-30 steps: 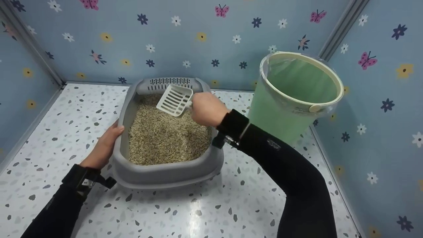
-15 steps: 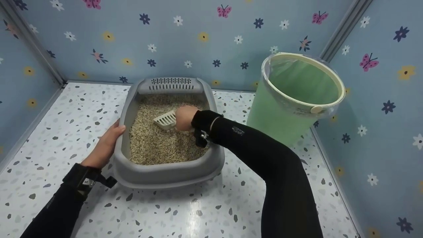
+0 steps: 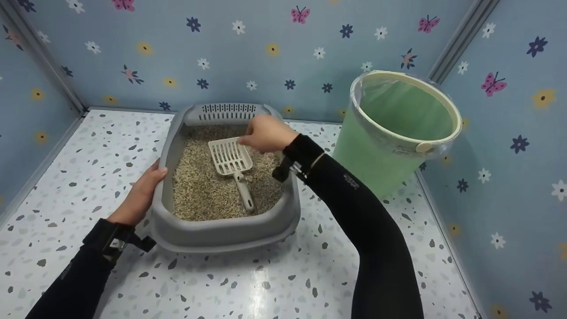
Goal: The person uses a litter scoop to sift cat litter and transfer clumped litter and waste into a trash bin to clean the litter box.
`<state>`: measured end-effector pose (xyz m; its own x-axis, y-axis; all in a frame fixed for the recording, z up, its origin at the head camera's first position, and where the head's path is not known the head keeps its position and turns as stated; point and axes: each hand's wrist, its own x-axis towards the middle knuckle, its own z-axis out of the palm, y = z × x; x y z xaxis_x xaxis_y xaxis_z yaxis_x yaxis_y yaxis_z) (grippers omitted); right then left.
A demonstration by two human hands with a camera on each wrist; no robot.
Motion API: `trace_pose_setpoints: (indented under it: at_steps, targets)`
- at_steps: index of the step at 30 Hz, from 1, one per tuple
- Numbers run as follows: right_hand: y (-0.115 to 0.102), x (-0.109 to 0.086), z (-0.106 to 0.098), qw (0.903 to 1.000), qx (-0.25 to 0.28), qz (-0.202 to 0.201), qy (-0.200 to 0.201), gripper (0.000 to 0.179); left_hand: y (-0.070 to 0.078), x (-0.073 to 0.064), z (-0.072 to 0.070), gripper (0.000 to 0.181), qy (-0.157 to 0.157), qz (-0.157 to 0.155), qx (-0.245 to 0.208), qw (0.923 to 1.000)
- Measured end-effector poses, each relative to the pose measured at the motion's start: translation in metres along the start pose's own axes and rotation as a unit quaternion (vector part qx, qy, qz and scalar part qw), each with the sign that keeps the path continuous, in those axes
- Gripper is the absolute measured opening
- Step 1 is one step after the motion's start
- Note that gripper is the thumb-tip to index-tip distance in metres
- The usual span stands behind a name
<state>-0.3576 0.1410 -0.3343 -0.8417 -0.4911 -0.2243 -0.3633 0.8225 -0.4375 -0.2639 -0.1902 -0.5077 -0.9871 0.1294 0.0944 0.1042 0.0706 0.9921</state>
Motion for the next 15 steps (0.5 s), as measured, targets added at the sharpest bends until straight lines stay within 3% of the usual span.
trace_pose_setpoints:
  at_steps: [3, 6, 10, 15]
  targets:
    - [0.023, -0.005, -0.014, 0.9948, 0.070, 0.019, 0.071, 0.030, 0.001, 0.000, 0.000, 0.083, -0.002, -0.003, 0.002, 1.0000]
    - [0.053, -0.007, -0.015, 0.9862, 0.113, 0.035, 0.116, 0.034, 0.002, -0.001, 0.001, 0.084, -0.005, -0.012, 0.001, 0.9999]
    - [0.090, -0.008, -0.004, 0.9837, 0.130, 0.053, 0.112, 0.046, 0.010, -0.007, -0.002, 0.092, -0.010, -0.056, 0.022, 0.9982]
    - [0.126, -0.001, 0.018, 0.9773, 0.195, 0.064, 0.054, 0.075, 0.026, -0.026, -0.003, 0.100, -0.032, -0.100, 0.075, 0.9916]
